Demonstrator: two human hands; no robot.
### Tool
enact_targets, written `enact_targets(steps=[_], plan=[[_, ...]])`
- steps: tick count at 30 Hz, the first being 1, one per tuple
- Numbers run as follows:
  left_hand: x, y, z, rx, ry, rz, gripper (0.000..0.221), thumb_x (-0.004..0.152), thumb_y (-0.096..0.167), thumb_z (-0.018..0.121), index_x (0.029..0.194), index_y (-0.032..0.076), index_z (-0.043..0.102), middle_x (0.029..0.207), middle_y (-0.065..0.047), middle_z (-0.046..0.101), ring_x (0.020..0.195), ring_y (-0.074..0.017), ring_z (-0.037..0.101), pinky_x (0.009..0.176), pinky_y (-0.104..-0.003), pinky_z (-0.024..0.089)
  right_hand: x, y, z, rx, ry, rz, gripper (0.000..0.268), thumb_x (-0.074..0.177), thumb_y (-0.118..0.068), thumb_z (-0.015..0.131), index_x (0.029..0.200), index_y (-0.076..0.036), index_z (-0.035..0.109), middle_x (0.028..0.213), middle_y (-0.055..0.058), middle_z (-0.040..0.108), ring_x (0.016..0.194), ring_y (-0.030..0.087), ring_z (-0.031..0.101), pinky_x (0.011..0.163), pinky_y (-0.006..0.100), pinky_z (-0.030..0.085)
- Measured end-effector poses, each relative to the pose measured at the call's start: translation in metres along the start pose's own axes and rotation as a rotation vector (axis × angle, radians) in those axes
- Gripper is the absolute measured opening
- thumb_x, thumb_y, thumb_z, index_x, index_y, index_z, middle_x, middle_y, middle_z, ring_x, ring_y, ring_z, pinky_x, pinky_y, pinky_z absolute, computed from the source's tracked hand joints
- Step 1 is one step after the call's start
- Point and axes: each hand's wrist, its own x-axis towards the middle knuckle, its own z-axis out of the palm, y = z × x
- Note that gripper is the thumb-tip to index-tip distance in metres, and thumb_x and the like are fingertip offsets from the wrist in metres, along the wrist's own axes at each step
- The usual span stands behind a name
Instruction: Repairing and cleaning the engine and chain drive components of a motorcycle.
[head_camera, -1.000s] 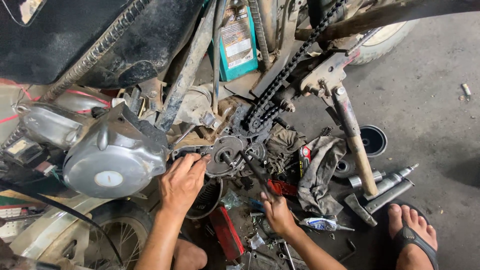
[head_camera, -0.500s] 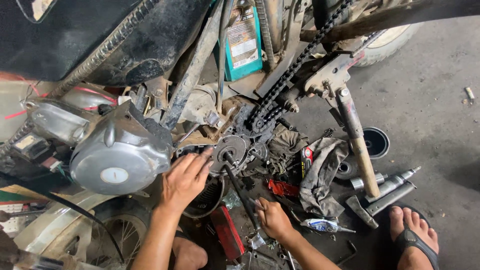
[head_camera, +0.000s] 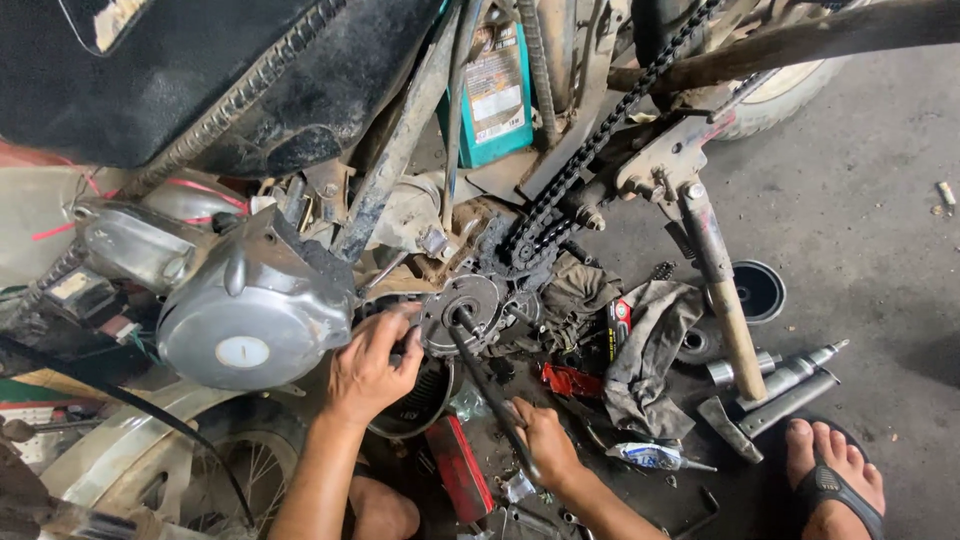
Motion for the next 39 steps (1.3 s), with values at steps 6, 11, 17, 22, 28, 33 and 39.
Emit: enact_targets(steps=[6, 11, 17, 22, 28, 33, 39], plan=[[0.009, 0.012, -0.004, 0.052, 0.004, 0.179, 0.019, 0.089, 0.005, 0.075, 0.107, 0.010, 0.071, 0.084, -0.005, 0.063, 0.076, -0.0205, 0.067, 0.068, -0.033, 0.057, 0.011, 0.017, -0.013, 0.095, 0.323, -0.425, 0.021, 0.100, -0.017, 0.051, 0.089, -0.002, 0.062, 0.060, 0.011, 0.053, 0.046, 0.023, 0.054, 0.046, 0.041, 0.043], [0.012, 0.020, -0.006, 0.143, -0.003, 0.174, 0.019, 0.086, 0.005, 0.076, 0.104, 0.010, 0.074, 0.083, -0.004, 0.059, 0.076, -0.0201, 0.064, 0.067, -0.033, 0.056, 0.030, 0.004, -0.028, 0.064, 0.257, -0.220, 0.031, 0.105, -0.020, 0.053, 0.080, -0.002, 0.057, 0.057, 0.010, 0.045, 0.048, 0.022, 0.047, 0.048, 0.040, 0.039], [0.012, 0.022, -0.005, 0.193, 0.001, 0.143, 0.017, 0.086, 0.007, 0.076, 0.103, 0.011, 0.076, 0.084, -0.004, 0.059, 0.077, -0.0214, 0.064, 0.067, -0.035, 0.055, 0.025, 0.013, -0.029, 0.150, 0.308, -0.175, 0.034, 0.104, -0.022, 0.051, 0.077, -0.002, 0.056, 0.054, 0.011, 0.047, 0.046, 0.022, 0.046, 0.047, 0.041, 0.040], [0.010, 0.023, -0.005, 0.192, 0.008, 0.142, 0.017, 0.086, 0.008, 0.076, 0.103, 0.011, 0.076, 0.083, -0.005, 0.059, 0.077, -0.0219, 0.064, 0.067, -0.037, 0.055, 0.030, 0.023, -0.031, -0.060, 0.017, 0.089, 0.009, 0.091, -0.006, 0.053, 0.082, -0.004, 0.055, 0.055, 0.009, 0.052, 0.048, 0.021, 0.049, 0.048, 0.041, 0.042], [0.006, 0.016, 0.002, 0.236, -0.004, 0.143, 0.009, 0.087, 0.007, 0.076, 0.095, 0.011, 0.073, 0.085, -0.005, 0.060, 0.078, -0.0225, 0.065, 0.068, -0.036, 0.056, 0.009, 0.037, -0.023, 0.197, 0.246, -0.126, 0.040, 0.105, -0.030, 0.050, 0.075, -0.003, 0.054, 0.053, 0.006, 0.041, 0.046, 0.021, 0.041, 0.046, 0.041, 0.037], [0.008, 0.019, 0.000, 0.222, 0.004, 0.123, 0.013, 0.085, 0.007, 0.077, 0.098, 0.011, 0.076, 0.081, -0.004, 0.059, 0.073, -0.0208, 0.064, 0.063, -0.035, 0.056, 0.007, 0.043, -0.022, 0.159, 0.027, 0.102, 0.050, 0.106, -0.035, 0.050, 0.068, -0.002, 0.051, 0.051, 0.005, 0.040, 0.046, 0.019, 0.042, 0.048, 0.042, 0.035], [0.010, 0.020, -0.001, 0.208, 0.012, 0.135, 0.014, 0.085, 0.007, 0.077, 0.099, 0.010, 0.075, 0.082, -0.004, 0.059, 0.076, -0.0211, 0.064, 0.065, -0.034, 0.056, 0.006, 0.051, -0.012, 0.181, -0.005, 0.134, 0.049, 0.106, -0.035, 0.049, 0.071, -0.001, 0.051, 0.054, 0.003, 0.039, 0.051, 0.015, 0.039, 0.049, 0.041, 0.036]])
